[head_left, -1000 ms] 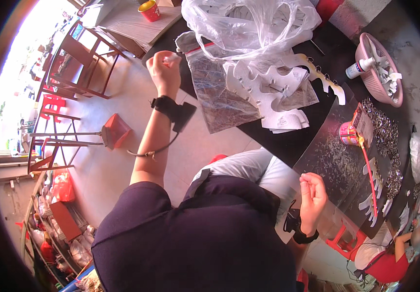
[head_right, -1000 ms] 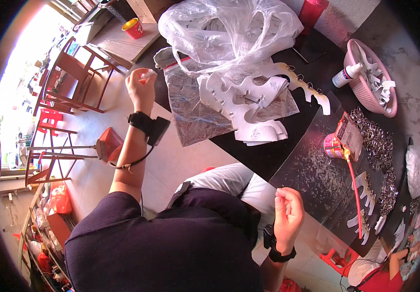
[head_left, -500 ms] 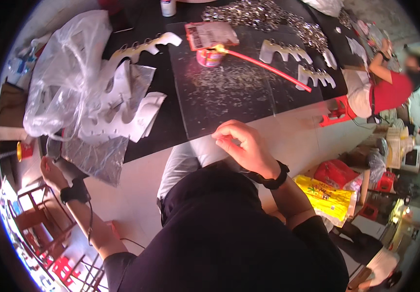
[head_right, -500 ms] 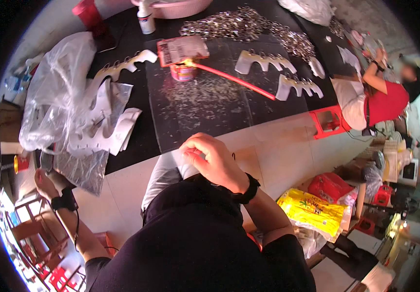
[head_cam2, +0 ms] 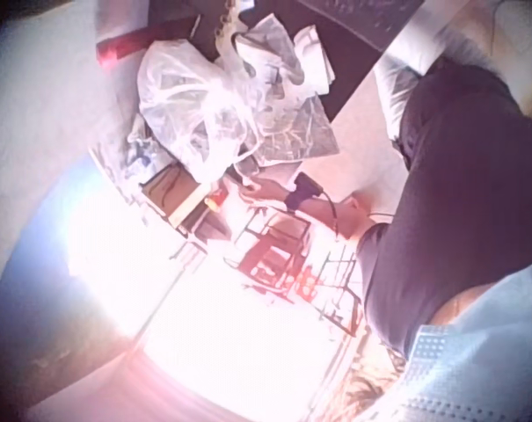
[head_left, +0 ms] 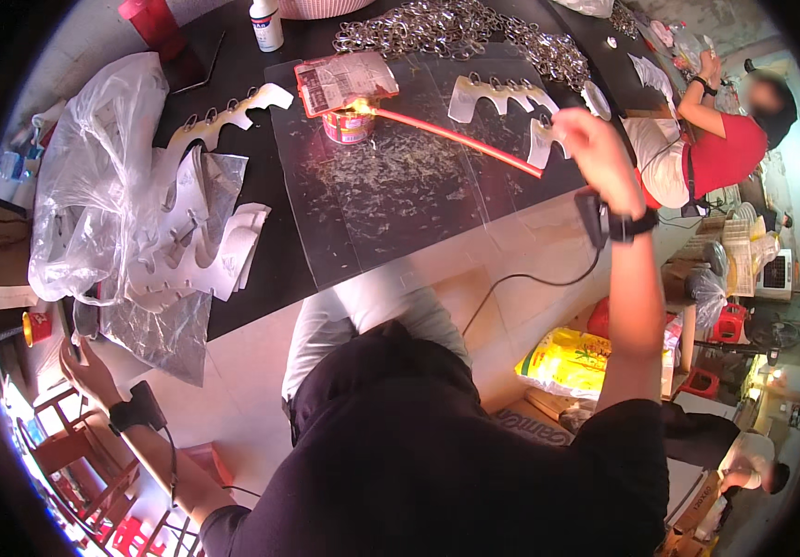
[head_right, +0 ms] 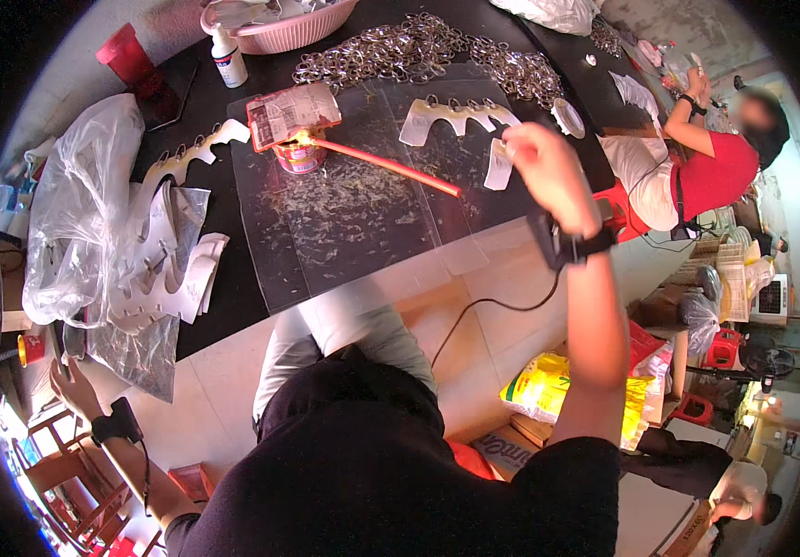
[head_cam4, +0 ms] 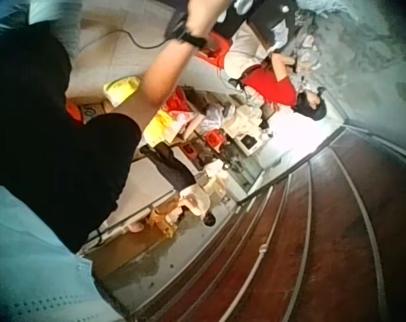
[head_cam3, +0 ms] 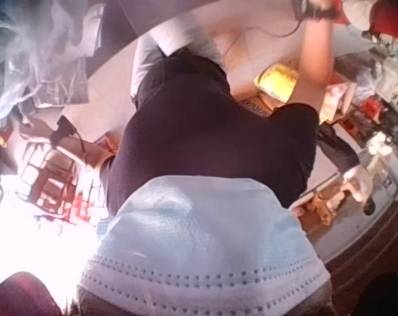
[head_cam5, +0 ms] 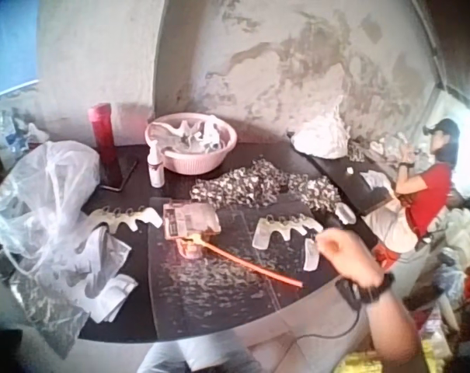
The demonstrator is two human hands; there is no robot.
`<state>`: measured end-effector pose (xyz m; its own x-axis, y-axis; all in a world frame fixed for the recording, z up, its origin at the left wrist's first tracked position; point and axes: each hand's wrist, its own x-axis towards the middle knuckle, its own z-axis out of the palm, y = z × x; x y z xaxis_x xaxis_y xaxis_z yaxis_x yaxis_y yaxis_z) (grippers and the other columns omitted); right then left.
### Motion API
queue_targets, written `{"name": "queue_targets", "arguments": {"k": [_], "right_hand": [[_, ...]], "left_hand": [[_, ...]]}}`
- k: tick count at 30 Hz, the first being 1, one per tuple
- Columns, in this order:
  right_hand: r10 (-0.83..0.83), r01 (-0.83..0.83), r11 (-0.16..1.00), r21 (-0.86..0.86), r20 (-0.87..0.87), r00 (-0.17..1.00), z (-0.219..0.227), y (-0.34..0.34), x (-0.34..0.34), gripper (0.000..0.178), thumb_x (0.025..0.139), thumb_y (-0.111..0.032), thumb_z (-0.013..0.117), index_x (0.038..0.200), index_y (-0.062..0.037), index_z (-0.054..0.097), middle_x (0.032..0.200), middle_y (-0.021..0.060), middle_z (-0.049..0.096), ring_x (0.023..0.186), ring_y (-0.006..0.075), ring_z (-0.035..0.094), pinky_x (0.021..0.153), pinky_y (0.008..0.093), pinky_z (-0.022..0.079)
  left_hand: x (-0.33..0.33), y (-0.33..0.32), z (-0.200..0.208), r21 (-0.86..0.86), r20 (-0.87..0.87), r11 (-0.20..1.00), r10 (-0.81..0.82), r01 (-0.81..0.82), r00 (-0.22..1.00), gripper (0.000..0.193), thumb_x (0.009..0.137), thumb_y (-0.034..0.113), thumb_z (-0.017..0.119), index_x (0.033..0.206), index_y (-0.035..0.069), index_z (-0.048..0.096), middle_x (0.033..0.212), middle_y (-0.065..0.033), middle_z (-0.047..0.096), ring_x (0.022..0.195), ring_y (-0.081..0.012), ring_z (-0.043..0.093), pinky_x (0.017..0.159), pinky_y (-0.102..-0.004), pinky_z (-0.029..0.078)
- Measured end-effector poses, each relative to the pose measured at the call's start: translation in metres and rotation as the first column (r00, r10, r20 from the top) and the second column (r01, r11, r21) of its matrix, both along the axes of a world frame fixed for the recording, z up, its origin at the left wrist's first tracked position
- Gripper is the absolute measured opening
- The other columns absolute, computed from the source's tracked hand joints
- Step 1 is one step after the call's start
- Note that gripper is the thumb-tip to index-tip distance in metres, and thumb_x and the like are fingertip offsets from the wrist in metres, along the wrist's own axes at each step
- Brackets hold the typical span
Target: The recorder is manual assembling small metal components and eyelets onto white shoe upper pieces at a workbench.
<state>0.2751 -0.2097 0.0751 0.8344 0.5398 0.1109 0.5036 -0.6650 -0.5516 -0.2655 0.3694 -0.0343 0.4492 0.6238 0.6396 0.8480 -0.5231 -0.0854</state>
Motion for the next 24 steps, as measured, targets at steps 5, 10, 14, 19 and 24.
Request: {"name": "queue_targets", "arguments": {"k": [5,10,14,19,24], "right_hand": [[-0.115,0.106,0.974,-0.198,-0.038,0.993,-0.042,-0.001,0.121,0.03,0.081,0.002,0.053,0.111,0.0,0.054,0.103,0.0132,0.061,0.094,0.0183,0.058,0.082,0.028,0.045],[-0.104,0.099,0.954,-0.282,-0.004,0.995,-0.064,0.01,0.145,0.044,0.073,0.009,0.053,0.117,-0.0002,0.05,0.109,0.0169,0.059,0.099,0.0212,0.057,0.082,0.0288,0.045],[-0.187,0.153,0.909,-0.387,-0.052,0.981,-0.081,0.014,0.156,0.043,0.075,0.003,0.053,0.117,-0.0058,0.051,0.116,0.0167,0.055,0.108,0.0291,0.053,0.091,0.0353,0.041],[-0.167,0.117,0.928,-0.353,-0.116,0.979,-0.071,0.01,0.148,0.043,0.07,0.003,0.06,0.112,-0.002,0.053,0.107,0.0159,0.059,0.099,0.0264,0.057,0.085,0.0342,0.044],[-0.104,0.147,0.989,0.023,-0.604,0.79,-0.04,0.007,0.135,0.033,0.076,0.003,0.06,0.109,0.0,0.056,0.087,0.0076,0.06,0.08,0.0153,0.059,0.067,0.0254,0.049]], "left_hand": [[0.054,-0.092,0.058,-0.013,0.272,0.999,-0.043,0.049,0.961,0.035,0.086,0.024,0.057,0.114,0.004,0.055,0.115,-0.0123,0.053,0.099,-0.0232,0.055,0.078,-0.0311,0.05],[0.108,-0.187,0.076,-0.095,0.262,0.895,-0.399,0.435,0.879,0.021,0.086,0.007,0.056,0.104,-0.002,0.058,0.105,-0.0118,0.06,0.095,-0.0245,0.058,0.084,-0.0336,0.047],[0.147,-0.246,0.075,-0.324,0.362,0.738,-0.481,0.592,0.798,0.012,0.08,-0.002,0.056,0.091,-0.001,0.059,0.096,-0.0121,0.061,0.091,-0.0258,0.059,0.082,-0.0354,0.046],[0.181,-0.277,0.075,-0.419,0.436,0.581,-0.545,0.697,0.716,0.014,0.075,-0.006,0.058,0.087,0.0,0.059,0.091,-0.0123,0.061,0.083,-0.0255,0.059,0.074,-0.0327,0.047],[0.199,-0.299,0.076,-0.495,0.532,0.418,-0.548,0.762,0.646,0.012,0.073,-0.007,0.058,0.084,-0.001,0.06,0.09,-0.0116,0.061,0.084,-0.0243,0.06,0.075,-0.0318,0.047]]}}
